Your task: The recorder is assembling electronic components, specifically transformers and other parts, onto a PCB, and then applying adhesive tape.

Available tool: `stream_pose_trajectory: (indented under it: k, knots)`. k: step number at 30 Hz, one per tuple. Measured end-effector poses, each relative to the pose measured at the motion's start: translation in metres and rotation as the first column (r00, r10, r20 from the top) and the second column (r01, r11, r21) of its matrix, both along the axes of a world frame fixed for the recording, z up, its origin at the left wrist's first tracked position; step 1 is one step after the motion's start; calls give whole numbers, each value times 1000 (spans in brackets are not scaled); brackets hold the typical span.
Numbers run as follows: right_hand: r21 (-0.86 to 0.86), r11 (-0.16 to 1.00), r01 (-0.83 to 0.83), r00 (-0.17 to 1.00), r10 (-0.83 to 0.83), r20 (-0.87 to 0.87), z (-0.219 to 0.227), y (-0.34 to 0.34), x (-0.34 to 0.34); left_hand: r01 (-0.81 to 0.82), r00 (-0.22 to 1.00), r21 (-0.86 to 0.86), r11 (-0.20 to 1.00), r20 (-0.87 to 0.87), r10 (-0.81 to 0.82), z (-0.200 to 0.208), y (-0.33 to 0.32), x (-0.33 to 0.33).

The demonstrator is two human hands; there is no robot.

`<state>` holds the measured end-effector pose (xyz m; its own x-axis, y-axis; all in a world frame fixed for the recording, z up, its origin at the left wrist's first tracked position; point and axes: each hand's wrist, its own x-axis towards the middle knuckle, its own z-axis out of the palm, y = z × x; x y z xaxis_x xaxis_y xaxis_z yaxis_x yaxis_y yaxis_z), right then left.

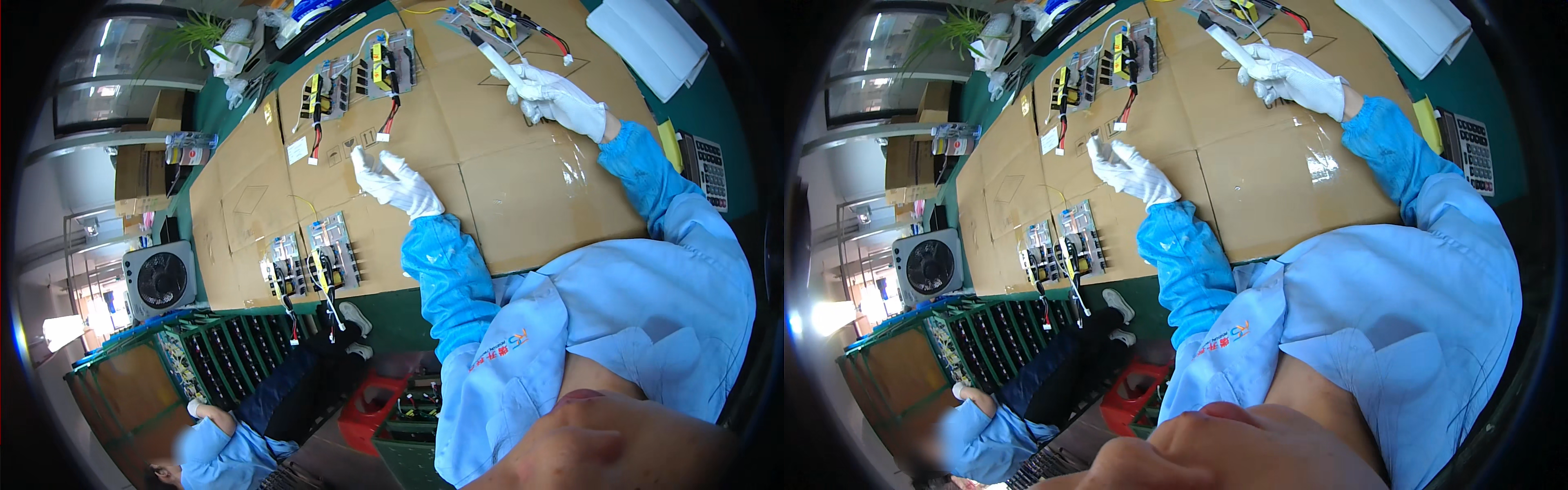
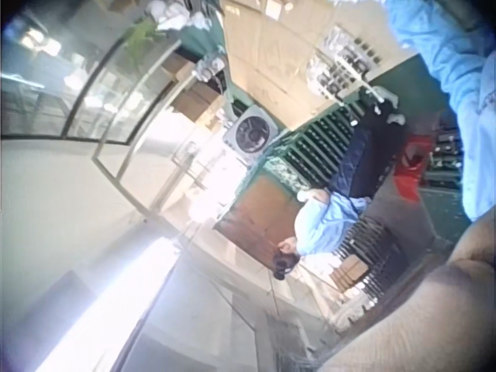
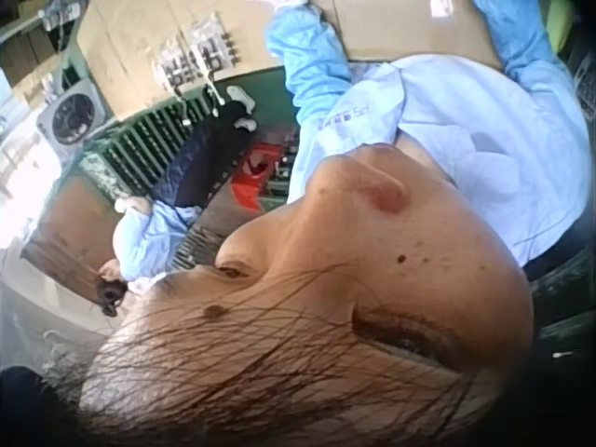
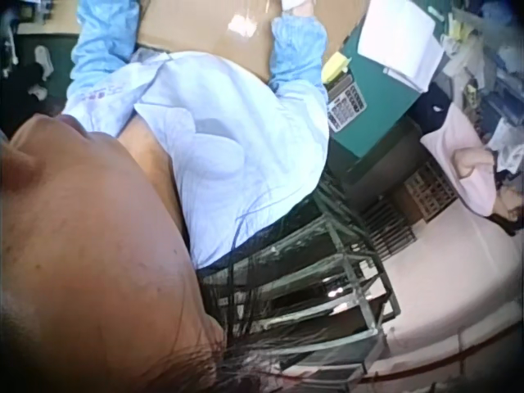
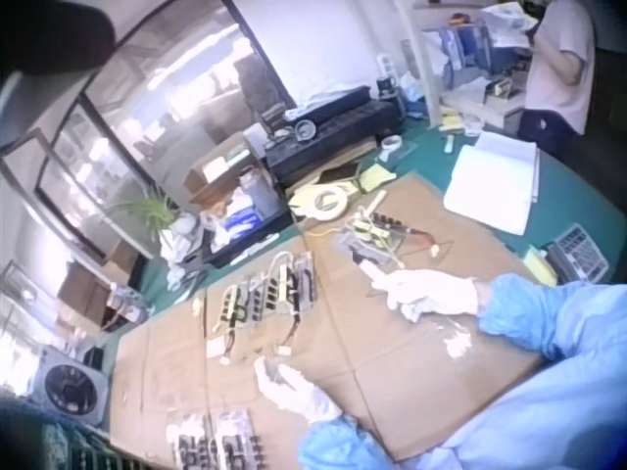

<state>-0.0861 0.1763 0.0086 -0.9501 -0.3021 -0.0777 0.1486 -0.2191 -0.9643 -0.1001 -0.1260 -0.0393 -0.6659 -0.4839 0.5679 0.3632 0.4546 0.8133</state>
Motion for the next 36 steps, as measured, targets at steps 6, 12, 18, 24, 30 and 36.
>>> stream_pose_trajectory:
  k: [6, 12, 18, 24, 30, 36]
  knots:
    - [252, 967, 42, 999, -41, -9, -12, -15, -28, -30, 998, -371, 928, -69, 4, 47, 22, -43]
    - [674, 605, 423, 901, -200, -386, -34, -9, -45, 211, 927, -689, 694, 366, 81, 64, 40, -131]
    - [547, 720, 427, 904, -335, -265, -30, -16, -44, 192, 804, -774, 603, 477, 356, 32, 53, -180]
    - [522, 731, 439, 898, -347, -270, -28, -13, -44, 337, 840, -688, 643, 528, 125, 30, 35, -147]
    - [545, 603, 583, 780, -225, -584, -40, -13, -43, 491, 835, -710, 505, 549, -40, 38, 8, -8]
    - [648, 727, 227, 939, 12, -343, -18, -31, -27, 634, 742, -602, 486, 650, -164, 63, -20, 89]
